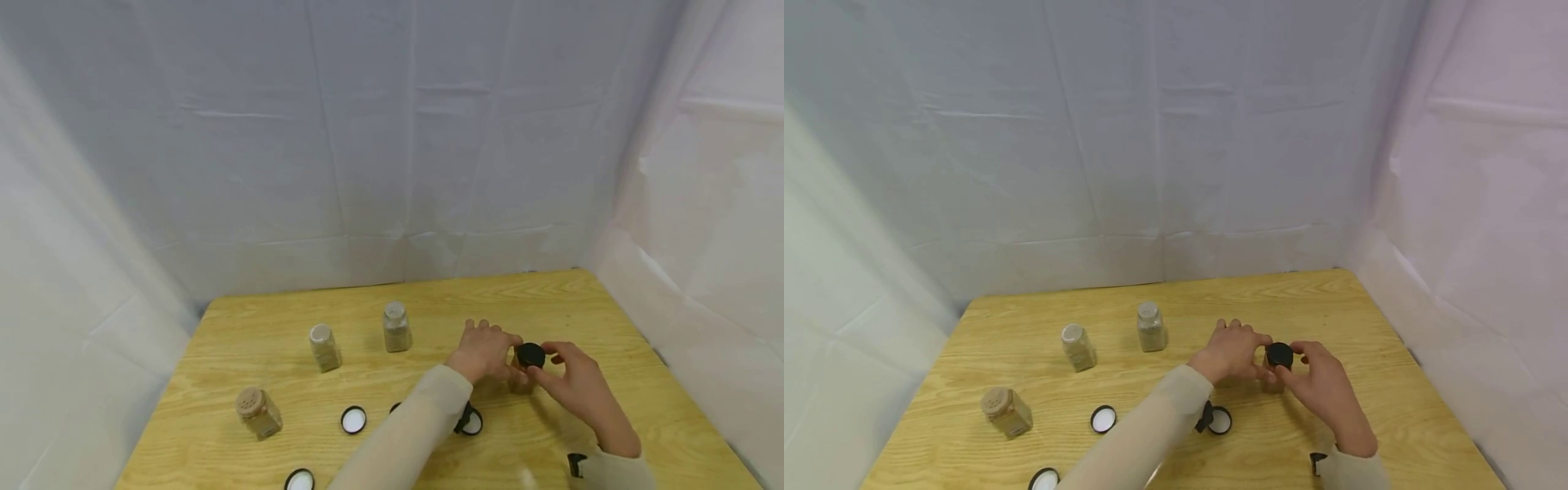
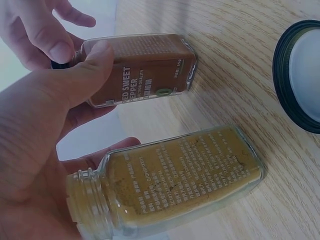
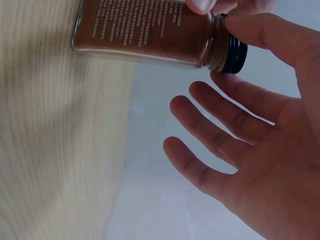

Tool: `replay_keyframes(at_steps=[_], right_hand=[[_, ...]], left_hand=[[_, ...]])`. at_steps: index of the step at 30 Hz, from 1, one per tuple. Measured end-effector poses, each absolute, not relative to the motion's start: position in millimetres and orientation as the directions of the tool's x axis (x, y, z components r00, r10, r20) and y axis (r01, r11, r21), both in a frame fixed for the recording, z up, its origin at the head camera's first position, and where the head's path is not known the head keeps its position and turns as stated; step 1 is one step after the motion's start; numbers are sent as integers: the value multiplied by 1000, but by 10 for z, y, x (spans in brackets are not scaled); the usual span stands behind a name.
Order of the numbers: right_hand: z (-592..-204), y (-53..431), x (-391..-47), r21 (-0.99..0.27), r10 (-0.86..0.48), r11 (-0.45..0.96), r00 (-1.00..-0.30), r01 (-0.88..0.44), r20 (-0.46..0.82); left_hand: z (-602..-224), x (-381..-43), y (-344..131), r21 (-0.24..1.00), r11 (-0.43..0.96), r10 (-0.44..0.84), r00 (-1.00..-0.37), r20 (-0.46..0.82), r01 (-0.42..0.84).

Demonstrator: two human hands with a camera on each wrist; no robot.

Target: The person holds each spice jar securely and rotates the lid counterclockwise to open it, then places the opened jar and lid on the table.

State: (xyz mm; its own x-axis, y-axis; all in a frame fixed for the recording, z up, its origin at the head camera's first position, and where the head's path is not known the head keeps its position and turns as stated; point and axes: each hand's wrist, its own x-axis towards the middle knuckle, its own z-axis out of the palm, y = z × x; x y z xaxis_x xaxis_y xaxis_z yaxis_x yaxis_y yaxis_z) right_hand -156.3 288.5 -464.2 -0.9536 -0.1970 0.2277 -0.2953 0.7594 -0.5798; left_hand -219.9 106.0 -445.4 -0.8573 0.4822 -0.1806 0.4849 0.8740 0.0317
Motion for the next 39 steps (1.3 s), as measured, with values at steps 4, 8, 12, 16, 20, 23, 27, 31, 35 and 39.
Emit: replay_keyframes(at_steps=[4,8,12,16,20,23,27,31,35,39], right_hand=[[-4672,2846,-1610,-577,-232,745,-941,-335,248],[-4674,2789,-1647,-573,-245,742,-937,-347,249],[-4648,2782,-1640,-555,-230,762,-941,-334,250],[-4614,2834,-1621,-563,-189,781,-962,-269,198],[-4615,2878,-1598,-585,-164,776,-972,-234,171],[-4645,2880,-1589,-588,-180,762,-961,-272,211],[-4685,2869,-1598,-588,-222,735,-939,-338,263],[-4706,2823,-1624,-595,-238,724,-936,-350,260],[-4695,2782,-1647,-587,-226,742,-945,-323,235],[-4649,2811,-1632,-571,-185,777,-963,-266,196]], left_hand=[[-4451,-2201,1052,33,871,488,-856,-171,490],[-4450,-2192,1058,35,864,500,-851,-163,501],[-4451,-2182,1070,38,864,502,-849,-163,503],[-4440,-2181,1070,41,869,493,-855,-162,493],[-4431,-2180,1060,41,874,484,-859,-168,485],[-4435,-2181,1052,38,875,481,-859,-176,482],[-4443,-2186,1049,36,877,478,-860,-178,479],[-4447,-2183,1049,35,875,481,-860,-172,482],[-4444,-2174,1047,36,871,488,-856,-172,490],[-4435,-2172,1050,35,870,490,-855,-170,491]])
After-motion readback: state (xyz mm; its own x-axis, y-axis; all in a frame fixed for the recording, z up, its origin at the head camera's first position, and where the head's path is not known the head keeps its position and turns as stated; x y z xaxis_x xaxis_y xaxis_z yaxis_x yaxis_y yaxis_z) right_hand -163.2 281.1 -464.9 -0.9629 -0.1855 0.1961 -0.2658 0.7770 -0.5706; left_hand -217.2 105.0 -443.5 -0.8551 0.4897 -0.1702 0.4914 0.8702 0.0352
